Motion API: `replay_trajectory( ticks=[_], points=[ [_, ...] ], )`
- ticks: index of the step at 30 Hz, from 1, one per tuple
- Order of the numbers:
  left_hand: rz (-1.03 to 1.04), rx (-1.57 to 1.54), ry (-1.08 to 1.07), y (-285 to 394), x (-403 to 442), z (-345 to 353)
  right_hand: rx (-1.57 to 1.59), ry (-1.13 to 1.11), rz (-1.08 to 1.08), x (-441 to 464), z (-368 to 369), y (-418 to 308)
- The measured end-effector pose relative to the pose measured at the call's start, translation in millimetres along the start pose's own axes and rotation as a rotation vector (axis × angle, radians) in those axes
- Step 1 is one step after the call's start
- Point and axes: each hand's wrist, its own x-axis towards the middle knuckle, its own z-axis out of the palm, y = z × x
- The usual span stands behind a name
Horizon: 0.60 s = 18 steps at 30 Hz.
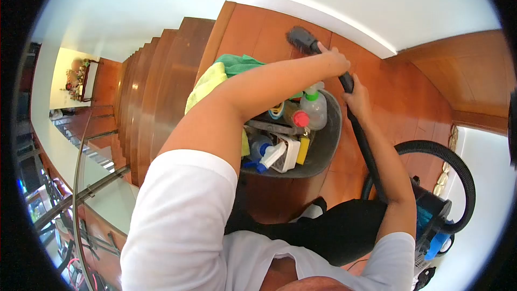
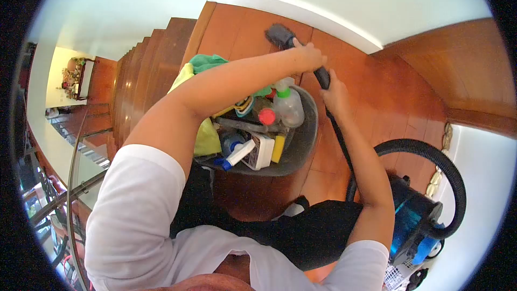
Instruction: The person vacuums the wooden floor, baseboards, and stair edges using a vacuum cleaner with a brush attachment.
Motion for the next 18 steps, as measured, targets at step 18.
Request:
replay_trajectory(
  ticks=[18],
  points=[
    [-0.41,0.148,0.19,-145.3,-17.6,-36.6,0.113,-0.203,-0.127,134.3,50.6,-110.2]
  ],
)
